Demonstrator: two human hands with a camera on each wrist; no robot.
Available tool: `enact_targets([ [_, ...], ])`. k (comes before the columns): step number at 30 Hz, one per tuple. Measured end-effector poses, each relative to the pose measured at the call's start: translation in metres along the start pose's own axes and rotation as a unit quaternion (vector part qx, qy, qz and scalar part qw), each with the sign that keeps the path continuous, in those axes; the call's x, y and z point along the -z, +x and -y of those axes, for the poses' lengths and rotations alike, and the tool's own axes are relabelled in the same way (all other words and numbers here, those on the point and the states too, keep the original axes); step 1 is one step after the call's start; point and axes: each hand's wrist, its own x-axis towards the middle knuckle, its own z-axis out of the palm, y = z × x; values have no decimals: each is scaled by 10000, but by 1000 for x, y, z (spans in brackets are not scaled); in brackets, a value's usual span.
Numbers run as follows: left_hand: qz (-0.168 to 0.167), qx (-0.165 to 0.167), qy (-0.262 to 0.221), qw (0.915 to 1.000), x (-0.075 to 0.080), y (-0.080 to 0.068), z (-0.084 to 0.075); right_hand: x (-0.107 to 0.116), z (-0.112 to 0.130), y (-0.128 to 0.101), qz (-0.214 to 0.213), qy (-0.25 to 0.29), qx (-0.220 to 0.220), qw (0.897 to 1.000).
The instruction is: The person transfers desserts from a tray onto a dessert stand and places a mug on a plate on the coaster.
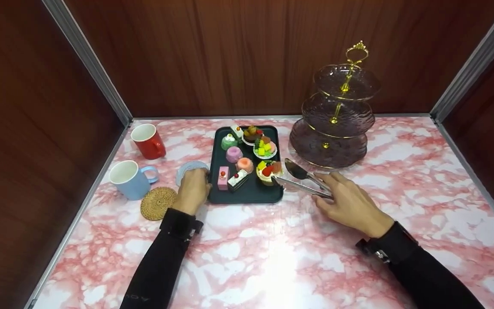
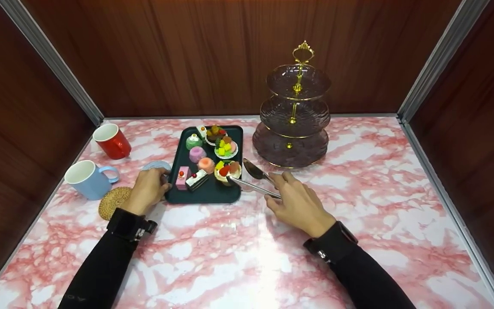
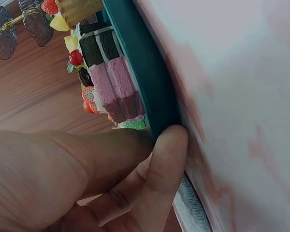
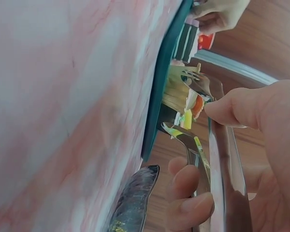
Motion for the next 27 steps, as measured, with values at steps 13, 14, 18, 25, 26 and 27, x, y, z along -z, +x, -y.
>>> enact_targets([
  [13, 23, 16, 15, 10000, -1, 1, 2, -6, 9, 10, 80, 1, 63, 9999],
  [14, 16, 7, 22, 10000, -2, 1, 2, -7, 9, 11, 86, -4, 91, 9999],
  [18, -1, -41, 69, 10000, -2, 0, 2, -9, 10, 14, 137, -22, 181, 9997],
  [25, 44, 19, 64, 10000, -1, 1, 0, -13, 10, 18, 166, -55, 160, 9997],
  [26, 62, 32, 48, 10000, -1, 1, 0, -13, 10, 19, 153, -51, 164, 9997],
  [27, 77, 43, 35, 10000, -1, 1, 0, -14, 10, 19, 136, -48, 174, 9997],
])
